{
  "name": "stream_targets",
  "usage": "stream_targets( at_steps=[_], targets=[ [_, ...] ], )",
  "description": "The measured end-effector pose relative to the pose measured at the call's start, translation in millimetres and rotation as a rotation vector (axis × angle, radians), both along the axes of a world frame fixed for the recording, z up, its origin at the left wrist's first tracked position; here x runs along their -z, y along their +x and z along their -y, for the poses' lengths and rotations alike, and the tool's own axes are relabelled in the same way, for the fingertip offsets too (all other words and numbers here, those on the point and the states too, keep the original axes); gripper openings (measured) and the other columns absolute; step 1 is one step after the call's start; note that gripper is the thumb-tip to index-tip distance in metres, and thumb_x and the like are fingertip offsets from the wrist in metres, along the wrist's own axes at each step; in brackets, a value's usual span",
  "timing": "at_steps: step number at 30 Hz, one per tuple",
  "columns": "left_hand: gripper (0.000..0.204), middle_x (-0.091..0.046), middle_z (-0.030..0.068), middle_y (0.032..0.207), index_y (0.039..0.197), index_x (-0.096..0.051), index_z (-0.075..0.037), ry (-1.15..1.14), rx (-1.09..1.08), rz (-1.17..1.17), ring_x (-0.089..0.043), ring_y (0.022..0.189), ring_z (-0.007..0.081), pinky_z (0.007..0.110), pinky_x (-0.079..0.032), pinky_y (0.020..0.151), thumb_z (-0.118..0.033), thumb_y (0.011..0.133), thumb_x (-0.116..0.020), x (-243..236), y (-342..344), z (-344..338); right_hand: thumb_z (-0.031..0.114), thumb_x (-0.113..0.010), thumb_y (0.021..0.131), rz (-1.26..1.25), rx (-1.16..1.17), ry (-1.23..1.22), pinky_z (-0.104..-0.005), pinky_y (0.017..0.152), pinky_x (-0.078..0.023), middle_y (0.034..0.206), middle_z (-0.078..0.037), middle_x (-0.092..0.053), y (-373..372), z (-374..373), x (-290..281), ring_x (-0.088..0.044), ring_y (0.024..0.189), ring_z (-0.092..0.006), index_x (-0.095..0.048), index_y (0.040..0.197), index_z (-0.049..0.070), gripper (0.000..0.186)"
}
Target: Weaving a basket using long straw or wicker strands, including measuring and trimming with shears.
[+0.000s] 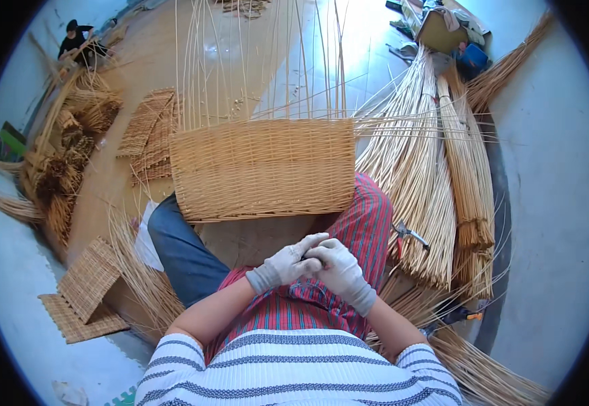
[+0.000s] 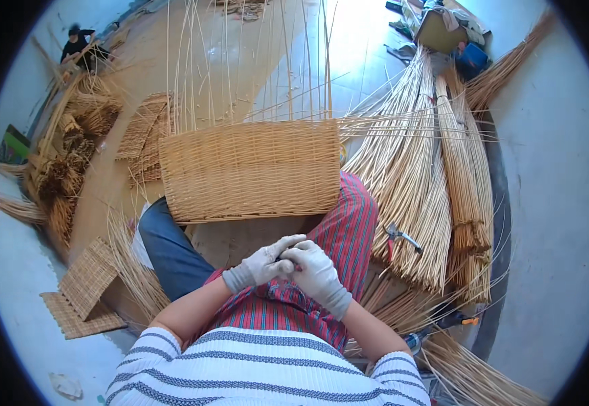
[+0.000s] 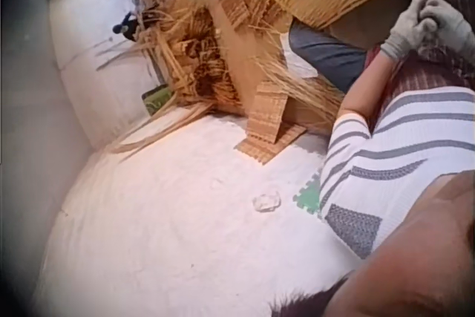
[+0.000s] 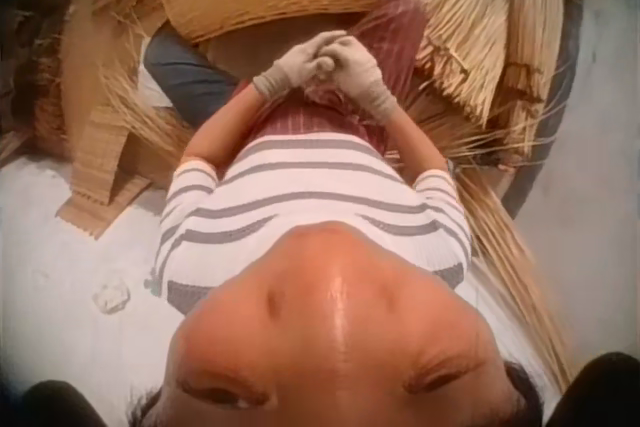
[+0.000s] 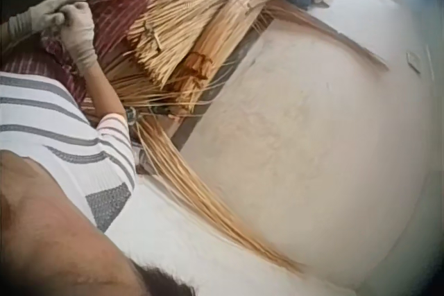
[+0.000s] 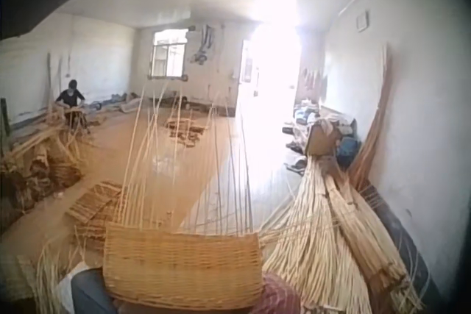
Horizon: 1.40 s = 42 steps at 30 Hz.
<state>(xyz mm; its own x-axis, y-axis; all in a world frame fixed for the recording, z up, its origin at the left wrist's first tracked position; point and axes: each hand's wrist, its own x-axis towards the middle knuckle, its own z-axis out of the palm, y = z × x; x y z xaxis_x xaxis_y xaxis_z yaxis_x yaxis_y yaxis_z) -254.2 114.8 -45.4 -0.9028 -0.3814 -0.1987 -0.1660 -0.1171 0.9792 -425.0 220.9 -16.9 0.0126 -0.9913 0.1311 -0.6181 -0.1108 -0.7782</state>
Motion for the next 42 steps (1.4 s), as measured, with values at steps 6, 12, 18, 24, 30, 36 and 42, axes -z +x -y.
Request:
stream_targets(
  at_steps=[6, 12, 18, 24, 30, 36, 42],
  targets=[
    [0.069, -0.071, 0.0153, 0.126, 0.153, -0.055, -0.013, -0.562, -0.074, 0.153, -0.072, 0.107, 0.0359, 0.048, -0.056, 0.096, -0.057, 0.102, -0.064, 54, 10, 9, -0.002, -0.078, 0.091, 0.636, 0.077, 0.116, -0.0305, 0.077, -0.058, 0.102, -0.004, -0.070, -79, 27, -4, -0.069, 0.089, -0.0149, -0.074, 0.116, 0.008, 0.027],
    [0.033, -0.064, -0.0008, 0.075, 0.095, -0.068, -0.009, 0.116, -0.275, 0.133, -0.053, 0.061, 0.0093, 0.027, -0.046, 0.059, -0.032, 0.114, -0.054, 110, -13, 46, 0.011, -0.074, 0.098, 0.283, 0.755, 0.062, -0.0309, 0.089, -0.056, 0.113, -0.010, -0.071, -260, 27, 98, -0.068, 0.104, -0.0198, -0.060, 0.144, 0.006, 0.048],
    [0.033, -0.068, 0.0063, 0.076, 0.107, -0.065, -0.004, 0.469, -0.767, 0.006, -0.066, 0.064, 0.0166, 0.030, -0.054, 0.056, -0.034, 0.114, -0.053, 142, -75, 93, 0.040, -0.090, 0.079, -0.524, 0.795, 0.466, -0.0417, 0.111, -0.050, 0.139, -0.024, -0.066, -334, -49, 230, -0.064, 0.128, -0.0390, -0.048, 0.158, 0.007, 0.096],
    [0.036, -0.071, 0.0067, 0.082, 0.109, -0.066, -0.004, 0.486, -0.807, -0.061, -0.069, 0.068, 0.0175, 0.032, -0.059, 0.064, -0.037, 0.114, -0.053, 150, -101, 89, 0.074, -0.085, 0.068, -0.838, 0.688, 0.891, -0.0488, 0.126, -0.033, 0.163, -0.023, -0.048, -332, -78, 235, -0.044, 0.151, -0.0383, -0.033, 0.168, 0.012, 0.128],
    [0.039, -0.072, 0.0067, 0.085, 0.113, -0.067, -0.003, 0.485, -0.877, -0.065, -0.070, 0.070, 0.0189, 0.033, -0.061, 0.066, -0.039, 0.114, -0.052, 140, -110, 89, 0.075, -0.087, 0.065, -0.931, 0.713, 0.979, -0.0570, 0.126, -0.029, 0.169, -0.017, -0.041, -303, -64, 208, -0.036, 0.156, -0.0378, -0.029, 0.170, 0.017, 0.133],
    [0.034, -0.072, 0.0099, 0.088, 0.116, -0.065, -0.003, 0.738, -0.958, 0.050, -0.071, 0.071, 0.0219, 0.036, -0.061, 0.062, -0.035, 0.114, -0.054, 167, -103, 36, 0.057, -0.088, 0.066, -0.797, 0.854, 0.977, -0.0556, 0.114, -0.043, 0.146, -0.020, -0.062, -298, -57, 221, -0.055, 0.141, -0.0374, -0.041, 0.164, 0.022, 0.115],
    [0.028, -0.072, 0.0194, 0.104, 0.140, -0.046, -0.007, 0.619, -0.921, 0.084, -0.070, 0.074, 0.0233, 0.037, -0.059, 0.059, -0.021, 0.116, -0.046, 196, -97, 23, 0.030, -0.090, 0.072, -0.039, 1.056, 0.502, -0.0412, 0.091, -0.057, 0.110, -0.018, -0.074, -317, -93, 235, -0.072, 0.105, -0.0302, -0.061, 0.142, 0.000, 0.081]
  ],
)
